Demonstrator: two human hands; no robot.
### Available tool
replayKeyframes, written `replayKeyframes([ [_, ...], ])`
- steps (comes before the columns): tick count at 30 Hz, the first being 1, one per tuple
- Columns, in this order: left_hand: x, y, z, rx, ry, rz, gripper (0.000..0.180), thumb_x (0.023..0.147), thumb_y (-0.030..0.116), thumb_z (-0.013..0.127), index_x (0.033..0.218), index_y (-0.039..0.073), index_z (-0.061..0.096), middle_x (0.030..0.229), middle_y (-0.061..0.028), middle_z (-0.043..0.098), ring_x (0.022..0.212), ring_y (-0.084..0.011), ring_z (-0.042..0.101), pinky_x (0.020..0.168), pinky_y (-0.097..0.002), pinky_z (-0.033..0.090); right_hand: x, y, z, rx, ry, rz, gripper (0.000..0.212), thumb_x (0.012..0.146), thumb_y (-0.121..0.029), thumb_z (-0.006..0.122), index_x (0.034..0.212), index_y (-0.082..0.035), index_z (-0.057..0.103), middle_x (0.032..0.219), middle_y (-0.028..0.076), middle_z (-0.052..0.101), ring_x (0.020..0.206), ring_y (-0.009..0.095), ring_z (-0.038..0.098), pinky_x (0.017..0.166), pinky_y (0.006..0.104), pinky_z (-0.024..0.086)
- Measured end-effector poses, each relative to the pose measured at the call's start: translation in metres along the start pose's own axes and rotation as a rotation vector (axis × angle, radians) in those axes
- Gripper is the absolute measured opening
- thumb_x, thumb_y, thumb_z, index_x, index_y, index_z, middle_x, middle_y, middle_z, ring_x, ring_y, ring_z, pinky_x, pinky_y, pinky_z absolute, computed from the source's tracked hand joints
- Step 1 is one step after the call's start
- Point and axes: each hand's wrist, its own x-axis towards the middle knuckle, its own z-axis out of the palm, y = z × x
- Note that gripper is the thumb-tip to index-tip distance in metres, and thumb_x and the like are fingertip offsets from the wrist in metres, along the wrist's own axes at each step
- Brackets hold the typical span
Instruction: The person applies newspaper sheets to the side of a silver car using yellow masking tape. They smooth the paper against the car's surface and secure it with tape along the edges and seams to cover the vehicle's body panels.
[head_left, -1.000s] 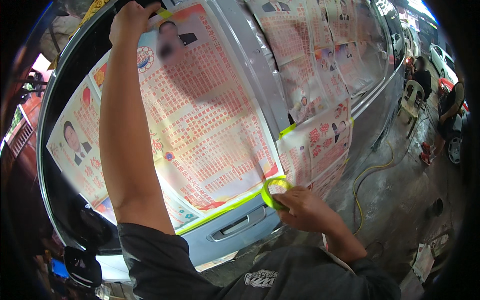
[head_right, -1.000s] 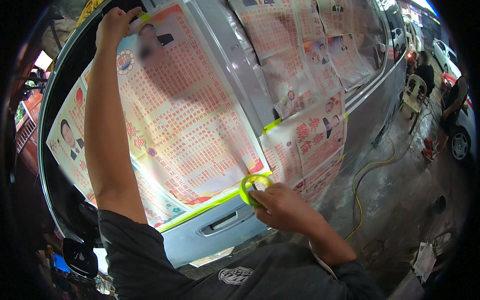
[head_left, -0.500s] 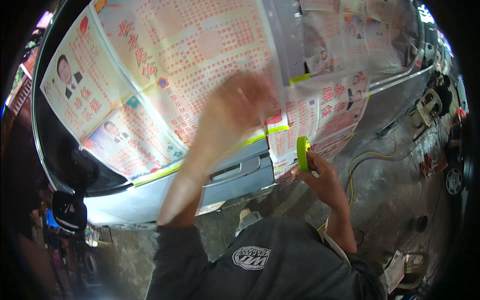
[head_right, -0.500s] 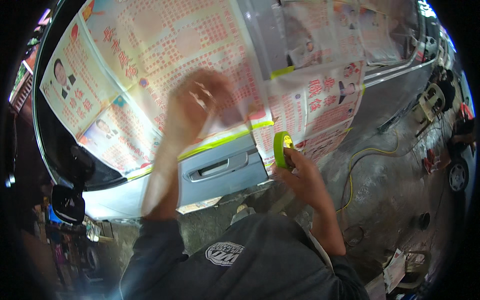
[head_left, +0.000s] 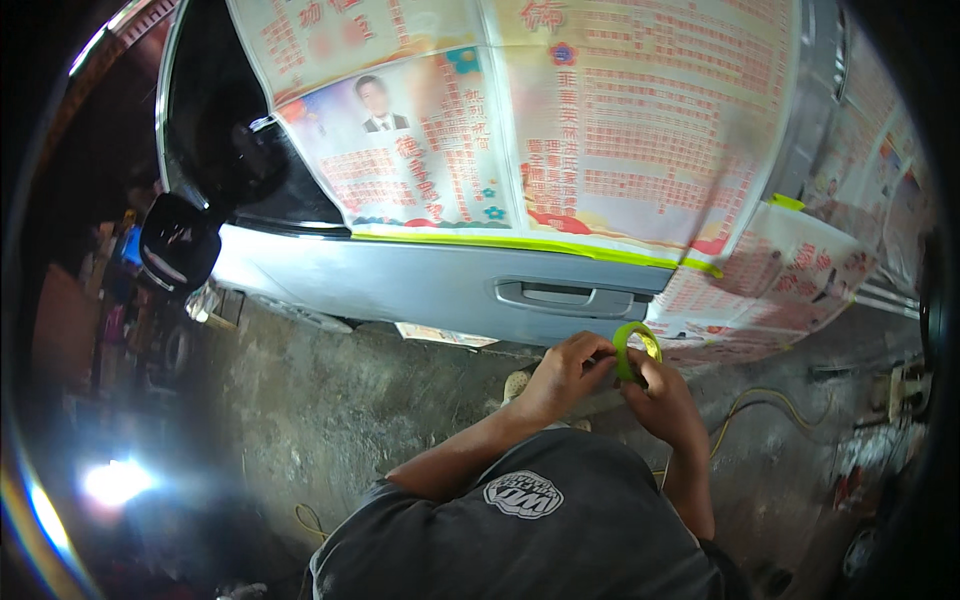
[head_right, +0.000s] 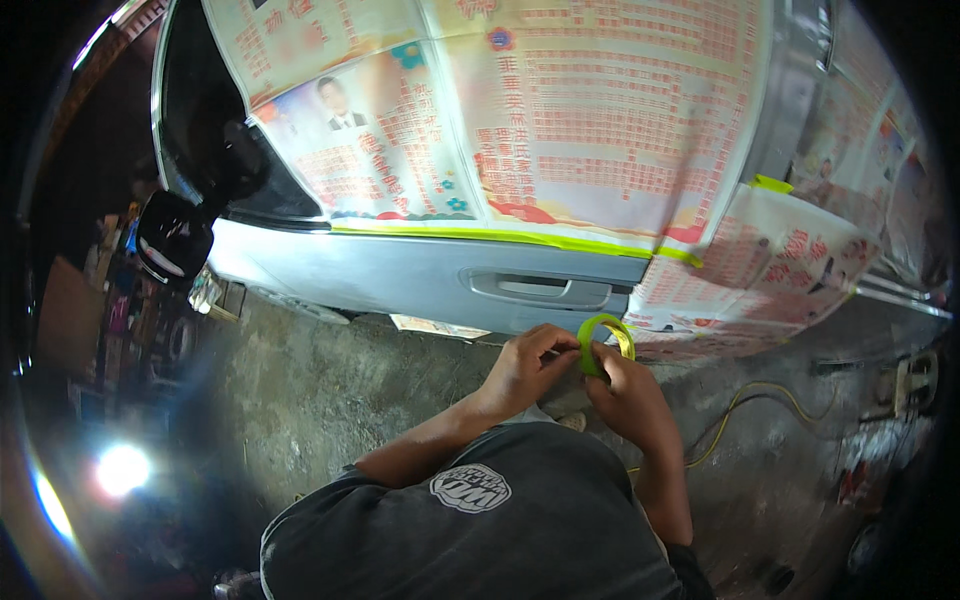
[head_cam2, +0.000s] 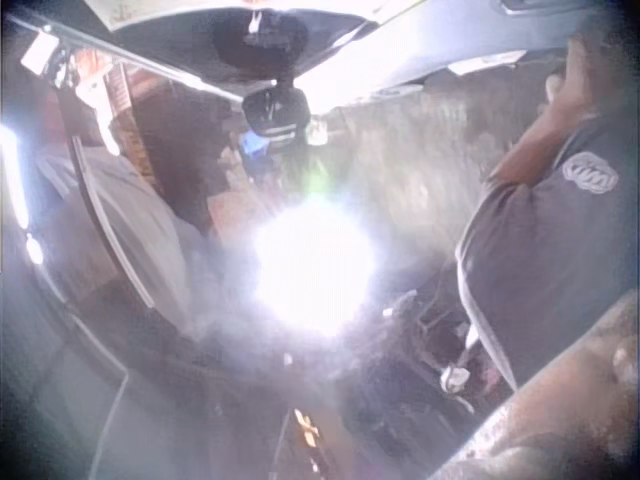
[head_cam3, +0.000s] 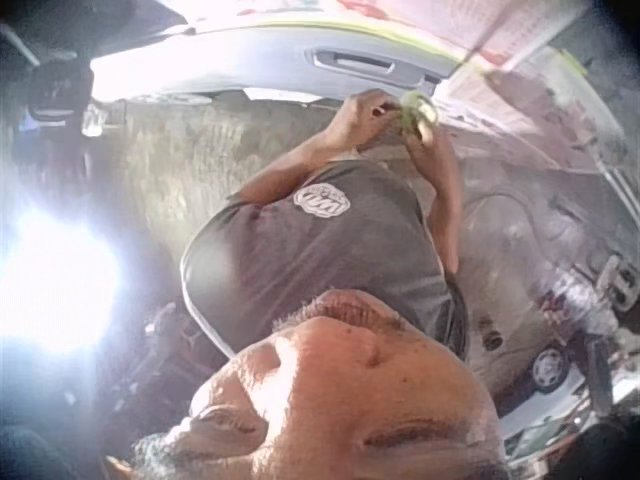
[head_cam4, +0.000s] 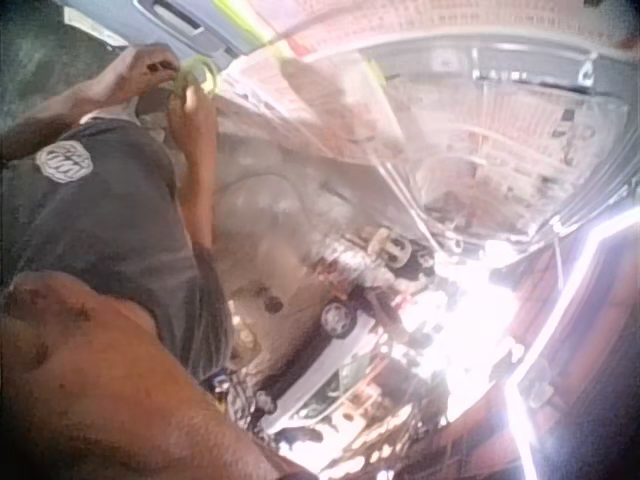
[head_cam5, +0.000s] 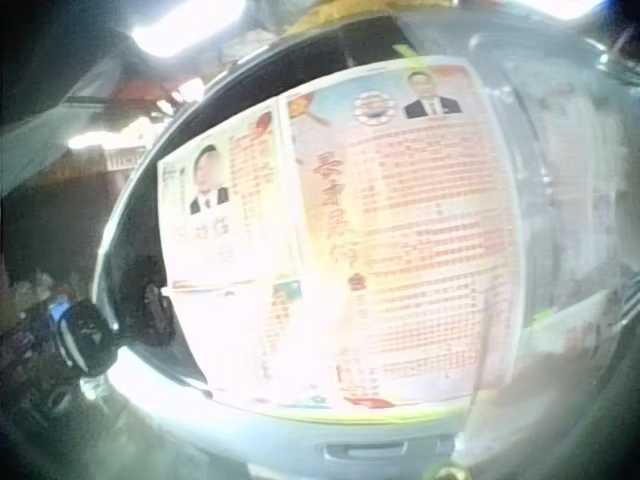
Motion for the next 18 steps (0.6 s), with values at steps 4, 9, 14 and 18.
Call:
replayKeyframes([
  [4,-0.006,-0.006,-0.005,-0.009,0.061,-0.033,0.016,0.092,0.004,0.073,0.107,0.001,0.069,0.099,-0.0137,0.070,0.087,-0.0254,0.072,0.074,-0.0352,0.056,0.008,-0.007,0.009,0.000,-0.032,0.062,0.043,0.088,-0.006,0.062,0.130,0.004,0.060,0.106,0.027,0.070,0.100,0.044,0.068,0.085,0.0455,0.052],
  [9,-0.010,-0.007,-0.010,0.073,0.051,-0.018,0.017,0.091,0.005,0.074,0.106,0.001,0.069,0.098,-0.0140,0.070,0.087,-0.0246,0.073,0.074,-0.0356,0.056,0.016,-0.009,0.015,0.061,-0.039,0.103,0.040,0.088,-0.006,0.061,0.127,0.003,0.060,0.099,0.026,0.069,0.094,0.042,0.069,0.081,0.0432,0.052],
  [14,-0.005,-0.018,-0.003,-0.022,0.056,-0.066,0.016,0.091,0.006,0.074,0.104,-0.002,0.069,0.095,-0.0155,0.070,0.086,-0.0236,0.073,0.073,-0.0359,0.056,0.018,-0.010,0.012,0.046,-0.044,0.136,0.036,0.089,-0.006,0.061,0.123,0.001,0.061,0.097,0.024,0.070,0.089,0.042,0.069,0.078,0.0428,0.052],
  [18,-0.003,-0.020,0.002,-0.073,0.063,-0.108,0.015,0.090,0.007,0.074,0.101,-0.002,0.069,0.093,-0.0170,0.071,0.084,-0.0281,0.072,0.073,-0.0376,0.055,0.019,-0.011,0.011,0.032,-0.063,0.198,0.034,0.089,-0.006,0.062,0.122,0.000,0.062,0.095,0.022,0.070,0.088,0.042,0.069,0.077,0.0447,0.052],
])
